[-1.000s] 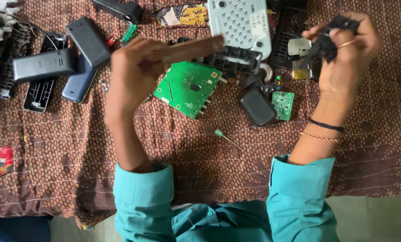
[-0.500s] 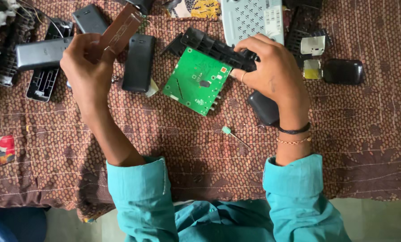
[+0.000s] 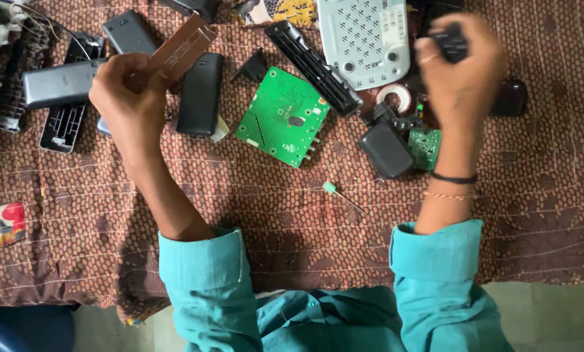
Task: The person uses a screwdriver to remove a screw from a green circuit board. They then pick up a black remote control, open its casing, and remove the internal components. The person handles the remote's keypad and circuit board, placing them on the table among other disassembled electronic parts.
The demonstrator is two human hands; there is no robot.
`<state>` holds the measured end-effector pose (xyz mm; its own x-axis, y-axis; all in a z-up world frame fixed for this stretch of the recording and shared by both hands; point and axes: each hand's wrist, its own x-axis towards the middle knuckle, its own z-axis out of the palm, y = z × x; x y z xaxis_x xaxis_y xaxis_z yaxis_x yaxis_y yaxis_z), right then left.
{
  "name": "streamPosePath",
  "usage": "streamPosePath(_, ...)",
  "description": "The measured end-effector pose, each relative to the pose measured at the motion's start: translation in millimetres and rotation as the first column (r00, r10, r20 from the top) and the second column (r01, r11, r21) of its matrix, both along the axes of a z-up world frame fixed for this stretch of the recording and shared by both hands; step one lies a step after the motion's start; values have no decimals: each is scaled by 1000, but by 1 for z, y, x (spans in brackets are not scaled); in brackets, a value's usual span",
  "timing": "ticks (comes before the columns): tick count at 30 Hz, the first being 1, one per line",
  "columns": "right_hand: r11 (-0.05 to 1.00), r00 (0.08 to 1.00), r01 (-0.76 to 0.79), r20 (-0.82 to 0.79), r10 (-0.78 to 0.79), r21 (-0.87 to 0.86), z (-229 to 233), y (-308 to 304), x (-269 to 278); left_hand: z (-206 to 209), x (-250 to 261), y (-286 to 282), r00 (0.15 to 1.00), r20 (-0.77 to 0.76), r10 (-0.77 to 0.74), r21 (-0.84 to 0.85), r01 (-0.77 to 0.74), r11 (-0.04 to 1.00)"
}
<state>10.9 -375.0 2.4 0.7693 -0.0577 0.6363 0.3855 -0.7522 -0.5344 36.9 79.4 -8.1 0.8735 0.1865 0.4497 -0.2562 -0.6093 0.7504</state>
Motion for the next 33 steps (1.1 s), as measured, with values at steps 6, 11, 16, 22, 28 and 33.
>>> streamPosePath(6, 964, 966, 254, -37, -257, -74, -43, -66, 16, -5, 7, -5, 962, 252, 102, 178, -150, 973)
streamPosePath(11, 995, 996, 89, -35, -88, 42, -45, -68, 32, 7, 19, -25, 936, 352, 27, 146, -83, 986)
streamPosePath(16, 875, 956, 161, -293, -23, 456, -17, -44, 24, 27, 8, -69, 941, 323, -98, 63, 82, 995)
streamPosePath(22, 629, 984, 70, -157, 84, 774, -10, -67, 16, 42, -3, -106, 920, 274, -279, 49, 276, 960)
streamPosePath(28, 906, 982, 15, 166, -94, 423, -35, -92, 38, 46, -4, -108, 940, 136, -312, 54, 307, 950)
streamPosePath(33, 971, 973, 227, 47, -224, -70, -37, -48, 37, 44, -7, -111, 920, 88, -381, 21, 381, 924)
